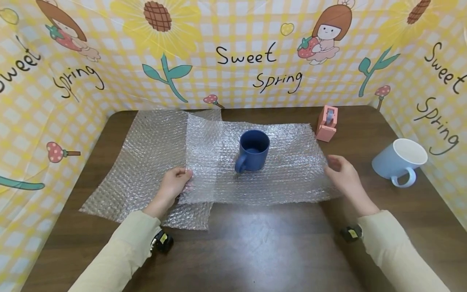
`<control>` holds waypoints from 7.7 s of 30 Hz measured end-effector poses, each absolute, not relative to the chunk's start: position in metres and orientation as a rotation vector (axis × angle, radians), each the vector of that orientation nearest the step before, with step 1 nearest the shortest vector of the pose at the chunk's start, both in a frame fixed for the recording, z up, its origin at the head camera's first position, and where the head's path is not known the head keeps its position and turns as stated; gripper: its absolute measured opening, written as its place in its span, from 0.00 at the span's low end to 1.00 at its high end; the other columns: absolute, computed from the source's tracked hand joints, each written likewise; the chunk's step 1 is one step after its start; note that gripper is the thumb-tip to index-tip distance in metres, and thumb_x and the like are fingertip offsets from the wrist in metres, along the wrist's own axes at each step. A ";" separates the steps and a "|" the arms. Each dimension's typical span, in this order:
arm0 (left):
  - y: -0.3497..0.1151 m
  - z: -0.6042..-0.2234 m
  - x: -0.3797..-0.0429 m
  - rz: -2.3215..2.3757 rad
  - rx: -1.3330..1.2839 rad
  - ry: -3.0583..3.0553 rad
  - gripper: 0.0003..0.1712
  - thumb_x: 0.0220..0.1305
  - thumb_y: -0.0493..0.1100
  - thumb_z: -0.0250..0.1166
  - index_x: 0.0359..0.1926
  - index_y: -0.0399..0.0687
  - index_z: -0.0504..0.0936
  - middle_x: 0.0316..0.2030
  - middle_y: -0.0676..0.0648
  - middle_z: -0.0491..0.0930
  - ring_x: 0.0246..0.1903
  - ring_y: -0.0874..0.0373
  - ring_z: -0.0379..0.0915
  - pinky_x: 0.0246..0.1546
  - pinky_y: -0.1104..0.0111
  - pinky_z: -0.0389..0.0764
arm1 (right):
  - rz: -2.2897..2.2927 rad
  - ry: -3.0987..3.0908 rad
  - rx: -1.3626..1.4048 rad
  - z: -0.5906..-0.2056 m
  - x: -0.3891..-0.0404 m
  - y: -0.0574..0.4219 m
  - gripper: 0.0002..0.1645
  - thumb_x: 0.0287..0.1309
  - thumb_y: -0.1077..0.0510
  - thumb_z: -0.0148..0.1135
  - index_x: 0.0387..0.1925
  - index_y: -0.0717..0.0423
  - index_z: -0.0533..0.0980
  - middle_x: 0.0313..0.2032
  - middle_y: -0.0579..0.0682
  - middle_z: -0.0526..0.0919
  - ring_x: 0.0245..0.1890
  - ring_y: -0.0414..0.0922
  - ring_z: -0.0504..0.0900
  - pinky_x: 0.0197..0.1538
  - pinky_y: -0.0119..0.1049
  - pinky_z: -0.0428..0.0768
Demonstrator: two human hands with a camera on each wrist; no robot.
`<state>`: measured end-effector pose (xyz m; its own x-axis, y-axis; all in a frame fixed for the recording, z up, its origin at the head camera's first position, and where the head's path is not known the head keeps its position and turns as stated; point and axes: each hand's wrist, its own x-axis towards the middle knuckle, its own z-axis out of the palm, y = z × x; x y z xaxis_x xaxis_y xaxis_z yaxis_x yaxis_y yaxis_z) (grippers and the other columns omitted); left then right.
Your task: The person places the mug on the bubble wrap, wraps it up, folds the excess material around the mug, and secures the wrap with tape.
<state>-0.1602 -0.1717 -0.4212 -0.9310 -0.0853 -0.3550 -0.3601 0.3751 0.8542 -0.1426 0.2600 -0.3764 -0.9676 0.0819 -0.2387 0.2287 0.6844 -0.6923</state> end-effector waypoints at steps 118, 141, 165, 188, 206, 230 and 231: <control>-0.166 -0.395 -0.205 1.683 -0.370 2.146 0.30 0.75 0.43 0.42 0.71 0.32 0.53 0.63 0.38 0.63 0.52 0.58 0.65 0.59 0.69 0.67 | -0.098 3.400 -1.236 -0.395 -0.206 0.131 0.18 0.57 0.75 0.51 0.31 0.52 0.82 0.37 0.46 0.85 0.45 0.47 0.77 0.54 0.44 0.69; -0.141 -0.365 -0.228 1.541 -0.056 2.668 0.21 0.70 0.50 0.54 0.48 0.34 0.76 0.35 0.51 0.72 0.35 0.61 0.64 0.38 0.73 0.67 | -0.157 3.459 -1.056 -0.399 -0.205 0.123 0.17 0.53 0.76 0.53 0.31 0.54 0.82 0.36 0.47 0.87 0.46 0.47 0.78 0.56 0.46 0.68; -0.066 -0.328 -0.211 1.212 0.405 2.521 0.09 0.72 0.45 0.41 0.37 0.46 0.63 0.31 0.48 0.64 0.26 0.56 0.58 0.29 0.69 0.62 | -0.197 3.455 -1.008 -0.398 -0.206 0.122 0.16 0.55 0.75 0.54 0.31 0.55 0.82 0.37 0.48 0.87 0.47 0.47 0.78 0.57 0.47 0.68; -0.055 -0.344 -0.218 1.529 0.127 2.504 0.20 0.75 0.49 0.46 0.51 0.39 0.76 0.49 0.39 0.77 0.43 0.51 0.71 0.44 0.65 0.72 | -0.244 3.493 -1.048 -0.405 -0.206 0.122 0.15 0.50 0.75 0.53 0.28 0.55 0.81 0.35 0.48 0.87 0.45 0.47 0.78 0.55 0.47 0.68; -0.036 -0.368 -0.225 1.948 -0.117 2.256 0.27 0.57 0.40 0.70 0.55 0.36 0.72 0.50 0.40 0.75 0.47 0.55 0.70 0.45 0.72 0.71 | -0.239 3.508 -0.973 -0.405 -0.203 0.122 0.13 0.45 0.72 0.59 0.30 0.54 0.82 0.36 0.48 0.88 0.45 0.49 0.78 0.56 0.47 0.67; -0.033 -0.370 -0.235 1.855 -0.328 2.079 0.33 0.58 0.39 0.69 0.64 0.49 0.67 0.61 0.42 0.68 0.59 0.50 0.66 0.62 0.60 0.68 | -0.421 3.448 -1.187 -0.411 -0.207 0.131 0.24 0.35 0.79 0.59 0.36 0.57 0.80 0.39 0.53 0.83 0.47 0.51 0.78 0.59 0.49 0.69; -0.033 -0.370 -0.235 1.859 -0.333 2.077 0.33 0.58 0.39 0.68 0.64 0.48 0.68 0.61 0.42 0.68 0.58 0.50 0.66 0.62 0.60 0.68 | -0.440 3.449 -1.224 -0.411 -0.207 0.132 0.24 0.34 0.79 0.59 0.35 0.57 0.80 0.39 0.53 0.83 0.47 0.51 0.78 0.60 0.49 0.69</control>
